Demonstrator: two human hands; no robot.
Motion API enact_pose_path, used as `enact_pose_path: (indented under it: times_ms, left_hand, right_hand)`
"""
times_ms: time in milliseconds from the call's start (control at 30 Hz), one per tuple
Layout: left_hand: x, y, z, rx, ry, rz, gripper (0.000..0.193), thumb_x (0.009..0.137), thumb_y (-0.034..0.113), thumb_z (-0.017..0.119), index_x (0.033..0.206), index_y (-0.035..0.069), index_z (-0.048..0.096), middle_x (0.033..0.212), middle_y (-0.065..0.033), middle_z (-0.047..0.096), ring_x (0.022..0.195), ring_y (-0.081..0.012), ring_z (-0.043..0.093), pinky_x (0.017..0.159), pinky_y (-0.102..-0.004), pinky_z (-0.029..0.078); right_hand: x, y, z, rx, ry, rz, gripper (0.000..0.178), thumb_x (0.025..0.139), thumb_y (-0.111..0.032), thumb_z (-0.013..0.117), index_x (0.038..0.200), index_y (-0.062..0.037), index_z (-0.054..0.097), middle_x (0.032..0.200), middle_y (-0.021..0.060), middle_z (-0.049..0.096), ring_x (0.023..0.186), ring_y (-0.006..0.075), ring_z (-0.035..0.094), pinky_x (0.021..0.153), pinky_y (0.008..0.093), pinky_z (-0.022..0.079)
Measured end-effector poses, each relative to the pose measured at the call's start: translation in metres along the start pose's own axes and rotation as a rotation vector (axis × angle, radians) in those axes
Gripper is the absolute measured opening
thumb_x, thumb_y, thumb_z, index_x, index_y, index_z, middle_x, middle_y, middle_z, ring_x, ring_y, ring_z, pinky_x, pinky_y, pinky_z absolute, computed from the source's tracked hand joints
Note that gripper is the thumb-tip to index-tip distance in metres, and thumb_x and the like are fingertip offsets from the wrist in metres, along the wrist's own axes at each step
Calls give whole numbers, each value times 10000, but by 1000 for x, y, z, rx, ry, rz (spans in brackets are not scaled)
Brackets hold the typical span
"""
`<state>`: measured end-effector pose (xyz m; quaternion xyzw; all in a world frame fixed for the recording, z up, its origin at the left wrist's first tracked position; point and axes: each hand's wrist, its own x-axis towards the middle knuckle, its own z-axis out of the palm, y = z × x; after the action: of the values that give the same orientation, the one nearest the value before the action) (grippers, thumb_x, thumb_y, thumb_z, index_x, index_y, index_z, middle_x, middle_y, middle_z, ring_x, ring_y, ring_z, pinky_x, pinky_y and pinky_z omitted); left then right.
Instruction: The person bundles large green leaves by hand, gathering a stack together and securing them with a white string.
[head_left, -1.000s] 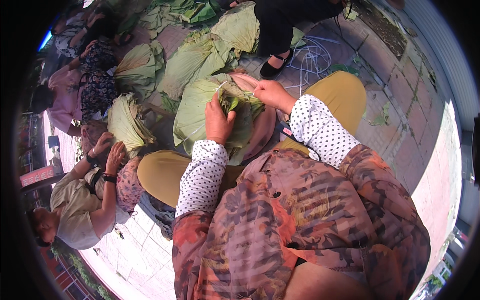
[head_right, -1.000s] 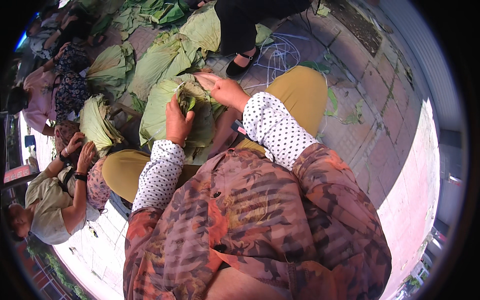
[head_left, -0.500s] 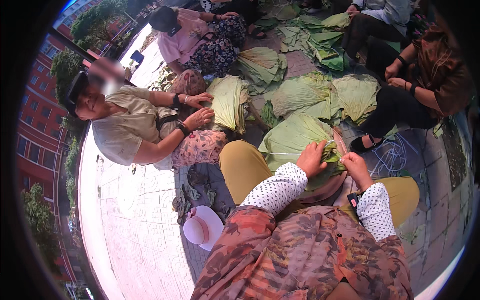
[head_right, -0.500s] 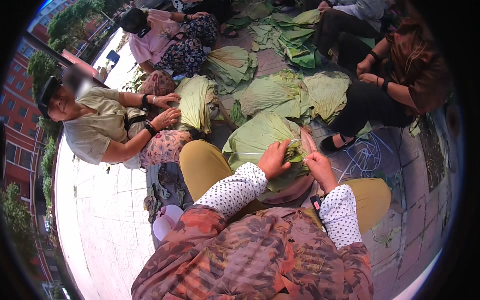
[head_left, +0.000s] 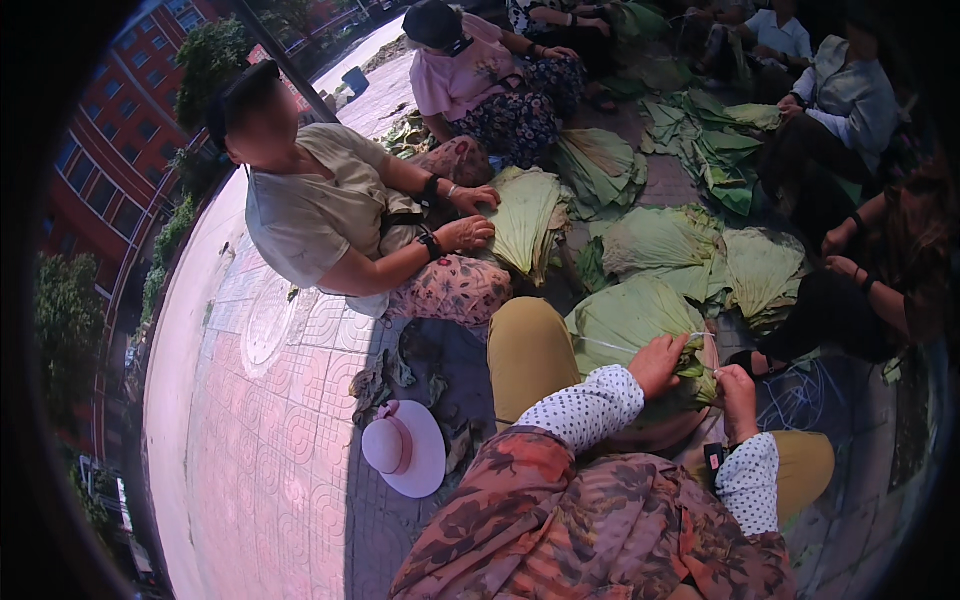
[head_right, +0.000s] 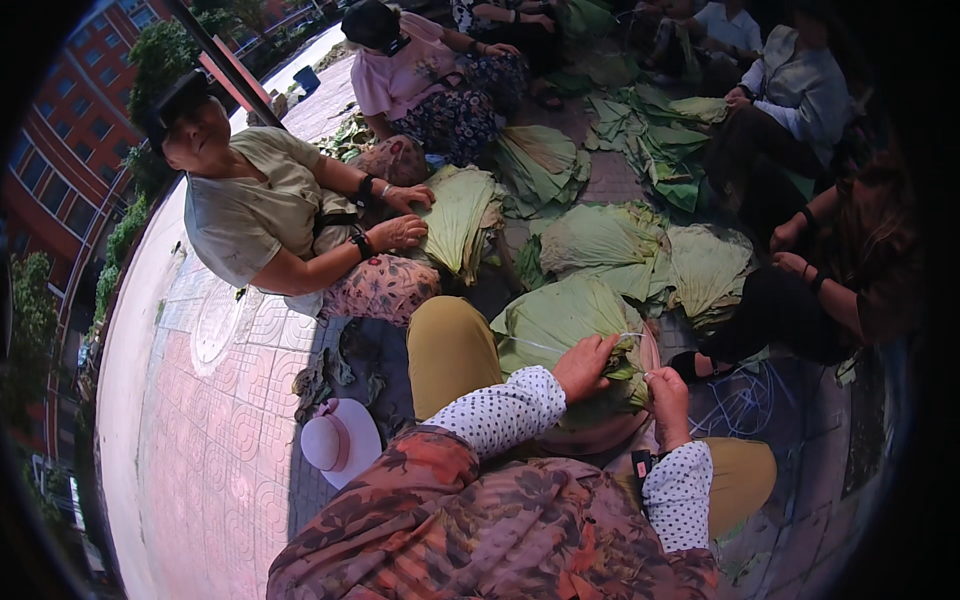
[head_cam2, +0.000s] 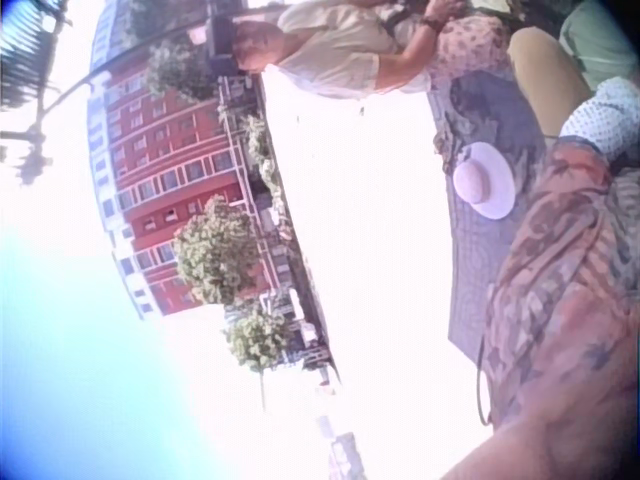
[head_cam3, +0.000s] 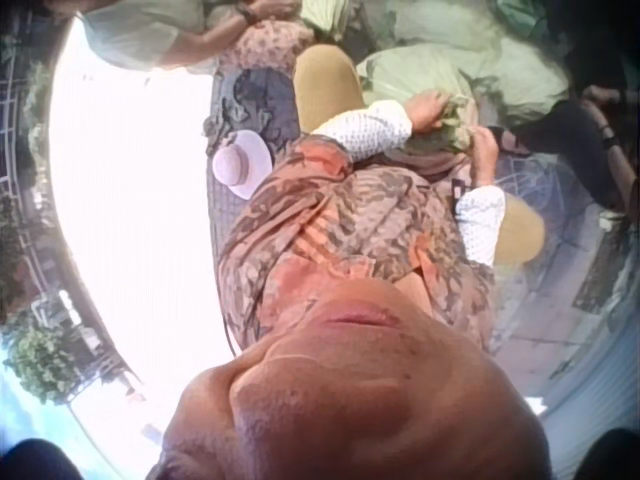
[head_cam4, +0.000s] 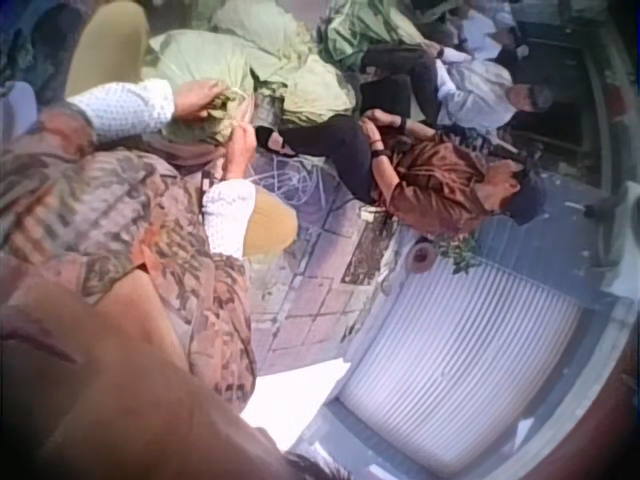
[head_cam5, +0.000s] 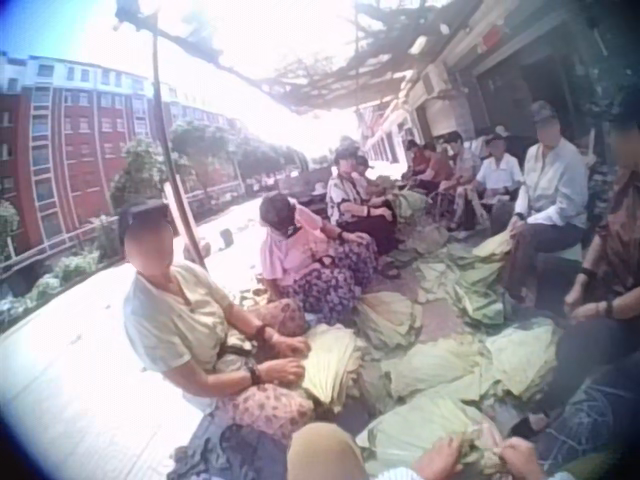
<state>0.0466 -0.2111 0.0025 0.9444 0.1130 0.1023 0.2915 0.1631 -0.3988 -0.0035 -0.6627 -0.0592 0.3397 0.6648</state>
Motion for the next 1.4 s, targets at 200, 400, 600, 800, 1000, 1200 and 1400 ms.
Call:
enact_pose_path:
  times_ms: [200,400,600,800,1000,1200,1400]
  left_hand:
    - [-1,-2,0,-17,16,-13,813,699,120,799,1401,51,393,1123,-192,537,1093,-385,552,935,-449,488]
    - [-1,-2,-2,-27,-8,-5,807,700,100,799,1399,58,397,1126,-194,537,1100,-388,551,933,-451,488]
    - [-3,-3,-4,-42,-3,-12,798,697,97,801,1391,66,409,1123,-195,540,1097,-391,554,930,-453,489]
    - [-2,-5,-2,-40,-15,0,791,702,106,799,1390,68,411,1111,-197,544,1091,-394,558,925,-452,489]
    - [-2,-6,-4,-43,-27,9,792,703,112,796,1393,72,409,1113,-195,543,1088,-392,558,927,-448,487]
    - [-2,-5,-5,-51,-34,16,803,705,111,791,1407,76,403,1110,-196,542,1089,-395,557,925,-451,489]
    - [-3,-5,-5,-64,-34,17,794,704,102,785,1405,77,413,1108,-198,542,1086,-399,559,920,-454,494]
  right_hand:
    - [-4,2,-11,-379,-103,-136,90,881,-123,626,827,-55,603,723,-31,567,637,66,507,582,231,427]
    - [-12,-6,-4,-196,-123,-85,86,890,-110,613,827,-53,601,747,-25,580,658,65,515,602,229,433]
    - [-16,-21,4,-78,-152,-8,70,908,-114,610,846,-88,590,656,-52,512,523,38,429,456,208,317]
    - [-18,-25,11,-52,-175,5,75,908,-124,601,843,-99,573,627,-70,453,507,34,364,460,211,278]
    - [-16,-23,12,-34,-167,13,80,917,-111,605,847,-99,567,632,-76,461,500,26,368,449,204,274]
    - [-14,-23,11,36,-169,60,88,933,-130,592,857,-100,560,624,-70,453,498,33,368,452,205,282]
    - [-14,-22,14,53,-175,36,122,961,-185,602,879,-99,575,641,-59,469,509,41,385,451,218,330]
